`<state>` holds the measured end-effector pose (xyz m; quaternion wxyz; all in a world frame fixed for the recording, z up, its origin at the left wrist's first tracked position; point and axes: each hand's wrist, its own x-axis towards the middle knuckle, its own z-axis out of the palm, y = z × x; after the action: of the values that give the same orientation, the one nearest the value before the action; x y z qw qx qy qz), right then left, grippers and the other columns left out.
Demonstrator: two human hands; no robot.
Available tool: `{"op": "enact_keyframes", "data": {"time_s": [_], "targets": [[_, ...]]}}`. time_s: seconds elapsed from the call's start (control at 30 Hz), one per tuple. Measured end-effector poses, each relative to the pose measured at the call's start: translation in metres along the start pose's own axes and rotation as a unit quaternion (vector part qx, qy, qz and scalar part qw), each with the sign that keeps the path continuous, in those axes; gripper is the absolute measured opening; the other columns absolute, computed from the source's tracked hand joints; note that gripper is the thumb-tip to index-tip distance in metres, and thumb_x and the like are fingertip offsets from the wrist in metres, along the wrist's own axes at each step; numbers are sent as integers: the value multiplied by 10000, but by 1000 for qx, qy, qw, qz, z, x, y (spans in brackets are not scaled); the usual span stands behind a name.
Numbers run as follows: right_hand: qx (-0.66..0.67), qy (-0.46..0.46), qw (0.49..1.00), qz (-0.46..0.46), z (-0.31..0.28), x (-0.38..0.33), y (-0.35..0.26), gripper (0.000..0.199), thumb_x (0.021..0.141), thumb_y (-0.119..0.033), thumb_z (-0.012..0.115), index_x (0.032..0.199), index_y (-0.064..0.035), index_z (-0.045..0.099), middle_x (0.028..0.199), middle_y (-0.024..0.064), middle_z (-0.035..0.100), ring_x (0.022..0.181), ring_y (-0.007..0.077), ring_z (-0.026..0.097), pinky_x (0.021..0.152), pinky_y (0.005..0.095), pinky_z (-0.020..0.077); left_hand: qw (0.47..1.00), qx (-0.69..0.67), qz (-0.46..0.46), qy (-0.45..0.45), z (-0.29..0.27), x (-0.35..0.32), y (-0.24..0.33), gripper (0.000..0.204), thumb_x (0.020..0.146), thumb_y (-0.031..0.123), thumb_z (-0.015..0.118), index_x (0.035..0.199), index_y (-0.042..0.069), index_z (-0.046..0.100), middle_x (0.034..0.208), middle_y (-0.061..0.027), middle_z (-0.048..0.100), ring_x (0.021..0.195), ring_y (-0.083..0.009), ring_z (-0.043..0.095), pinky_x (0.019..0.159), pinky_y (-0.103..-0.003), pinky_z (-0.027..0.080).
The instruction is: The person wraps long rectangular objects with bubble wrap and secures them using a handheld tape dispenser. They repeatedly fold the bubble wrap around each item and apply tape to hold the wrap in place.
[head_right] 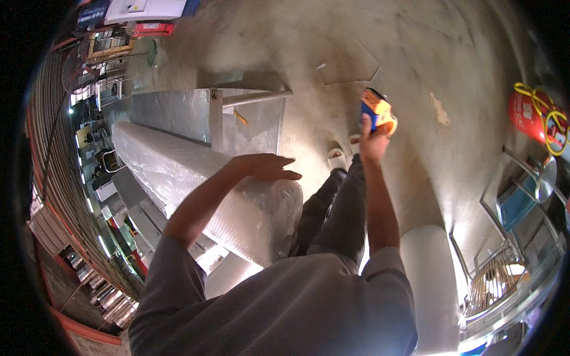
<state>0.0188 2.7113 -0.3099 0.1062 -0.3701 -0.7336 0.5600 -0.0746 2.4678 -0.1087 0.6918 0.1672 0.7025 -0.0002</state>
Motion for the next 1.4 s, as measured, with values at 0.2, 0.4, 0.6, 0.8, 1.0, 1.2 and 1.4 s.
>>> {"op": "enact_keyframes", "data": {"time_s": [0.2,0.4,0.6,0.8,1.0,1.2,1.4], "targets": [[-325,-99,935,96,-163,-34,84,540,974,-516,651,1270,-65,624,1104,200,692,1000,379,698,866,464,545,1000,-5,26,0,17,-26,-7,896,966,662,527,1514,-41,442,1575,-240,439,1479,-372,399,1234,-426,306],[-172,-130,953,212,-243,-68,78,596,973,-532,652,1433,-161,579,1119,172,733,1004,316,723,874,423,548,956,140,17,258,43,-69,24,825,912,652,600,1376,-29,568,1416,-263,583,1330,-374,553,1166,-463,380],[-178,-114,953,216,-214,-81,54,587,965,-589,636,1303,-111,662,998,174,758,941,330,744,828,434,551,830,201,119,507,114,-87,62,737,854,554,718,1317,-4,587,1419,-231,551,1344,-417,506,1177,-571,336],[-143,-145,967,151,-197,-108,22,699,931,-672,627,1135,-10,724,923,169,741,874,259,720,811,416,533,848,382,204,306,192,-75,58,542,907,467,642,1085,-40,715,1218,-182,666,1377,-344,486,1274,-510,195],[-148,-174,967,108,-288,-158,26,656,972,-602,611,1424,-129,571,1110,168,739,1015,328,723,889,417,537,798,381,263,386,200,-63,29,365,873,386,711,753,43,740,929,-101,724,1304,-299,560,1253,-561,234],[-277,-4,954,113,-412,-241,87,661,982,-632,578,1069,6,728,848,165,738,845,263,724,773,415,535,737,265,184,593,298,-94,27,449,876,377,739,1195,66,685,1442,-153,536,1454,-316,416,1233,-594,233],[-108,48,965,234,-481,-330,136,819,934,-745,566,917,58,726,707,98,687,678,196,667,661,394,541,705,169,23,688,403,-74,6,875,816,118,712,1607,157,341,1688,-203,229,1562,-379,231,1226,-650,200]]}}
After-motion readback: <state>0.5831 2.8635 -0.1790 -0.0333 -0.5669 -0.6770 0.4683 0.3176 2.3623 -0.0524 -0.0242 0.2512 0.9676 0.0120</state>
